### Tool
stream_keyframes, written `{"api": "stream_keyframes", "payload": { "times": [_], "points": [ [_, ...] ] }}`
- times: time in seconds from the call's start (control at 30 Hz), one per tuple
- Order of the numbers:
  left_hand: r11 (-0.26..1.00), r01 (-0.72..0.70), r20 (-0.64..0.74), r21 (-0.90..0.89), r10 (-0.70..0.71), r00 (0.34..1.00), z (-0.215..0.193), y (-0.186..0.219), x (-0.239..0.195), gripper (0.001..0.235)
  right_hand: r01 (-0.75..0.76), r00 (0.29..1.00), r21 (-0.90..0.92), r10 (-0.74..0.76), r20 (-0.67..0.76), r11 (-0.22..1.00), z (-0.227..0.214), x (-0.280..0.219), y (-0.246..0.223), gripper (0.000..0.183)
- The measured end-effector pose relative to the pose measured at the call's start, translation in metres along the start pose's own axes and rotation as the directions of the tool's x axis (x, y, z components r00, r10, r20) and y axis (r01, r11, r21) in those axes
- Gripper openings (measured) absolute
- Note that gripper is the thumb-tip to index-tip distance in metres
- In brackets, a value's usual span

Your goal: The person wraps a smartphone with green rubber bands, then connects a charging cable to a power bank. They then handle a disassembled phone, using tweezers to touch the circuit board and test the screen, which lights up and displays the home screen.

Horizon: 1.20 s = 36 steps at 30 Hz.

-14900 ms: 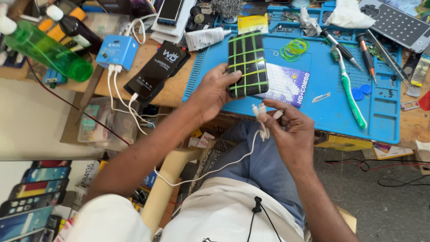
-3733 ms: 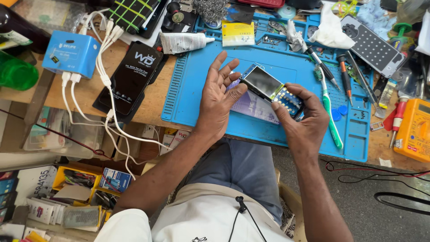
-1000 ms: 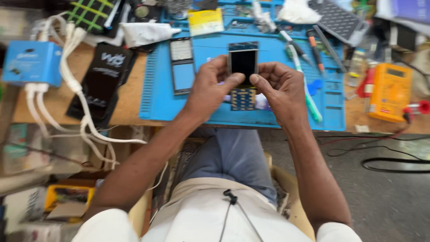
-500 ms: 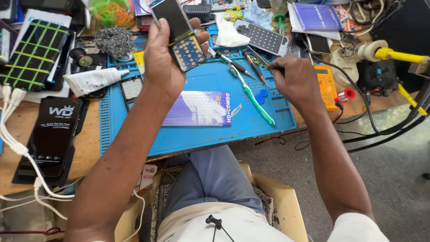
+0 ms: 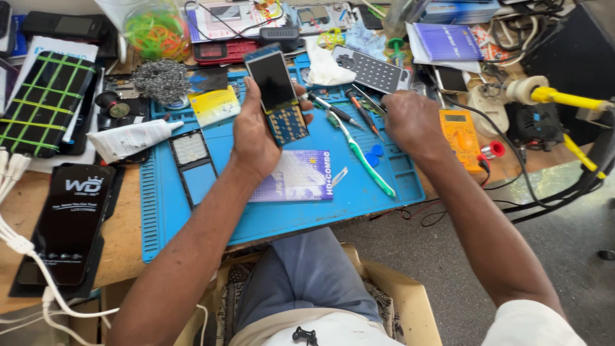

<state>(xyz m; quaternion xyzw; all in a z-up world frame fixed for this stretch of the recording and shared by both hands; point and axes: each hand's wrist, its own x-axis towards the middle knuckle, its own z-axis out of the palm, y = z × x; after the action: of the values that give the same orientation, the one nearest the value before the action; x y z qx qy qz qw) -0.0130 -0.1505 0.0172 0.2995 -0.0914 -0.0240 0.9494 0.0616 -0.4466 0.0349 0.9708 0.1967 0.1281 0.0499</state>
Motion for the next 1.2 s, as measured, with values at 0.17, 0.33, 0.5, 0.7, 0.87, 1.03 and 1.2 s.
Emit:
{"api": "stream_keyframes", "payload": {
  "times": [0.17,0.33,0.5,0.7,0.87,1.03,1.2],
  "points": [
    [0.999,0.009,0.076,-0.033,-0.006,0.997,-0.002,-0.01,-0.003,0.073,0.082,0.994,0.269,-0.058,-0.096,0.96,-0.055,-0.022,-0.003,0.021],
    [0.999,0.032,0.072,-0.024,-0.03,0.997,-0.011,-0.02,-0.004,0.067,-0.026,0.966,0.936,0.249,-0.066,0.35,-0.092,-0.052,-0.028,0.026],
    [0.998,0.06,0.028,0.032,-0.061,0.998,-0.007,-0.023,-0.006,0.07,0.245,0.943,0.889,0.308,-0.126,-0.387,-0.056,-0.059,-0.092,0.063],
    [0.995,0.083,-0.066,0.049,-0.08,0.995,-0.005,-0.029,-0.009,0.07,0.316,0.917,0.94,0.295,-0.267,-0.132,-0.019,-0.067,-0.121,0.025],
    [0.996,0.075,-0.071,0.057,-0.071,0.995,-0.006,-0.03,-0.011,0.072,0.257,0.931,0.965,0.255,-0.262,0.053,-0.009,-0.073,-0.125,0.02],
    [0.995,0.074,-0.076,0.069,-0.069,0.995,-0.003,-0.027,-0.012,0.073,0.244,0.926,0.95,0.243,-0.288,0.194,-0.009,-0.074,-0.128,0.016],
    [0.992,0.078,-0.105,0.097,-0.068,0.992,-0.001,-0.026,-0.014,0.071,0.231,0.931,0.954,0.24,-0.274,0.193,-0.012,-0.074,-0.13,0.014]
  ]
}}
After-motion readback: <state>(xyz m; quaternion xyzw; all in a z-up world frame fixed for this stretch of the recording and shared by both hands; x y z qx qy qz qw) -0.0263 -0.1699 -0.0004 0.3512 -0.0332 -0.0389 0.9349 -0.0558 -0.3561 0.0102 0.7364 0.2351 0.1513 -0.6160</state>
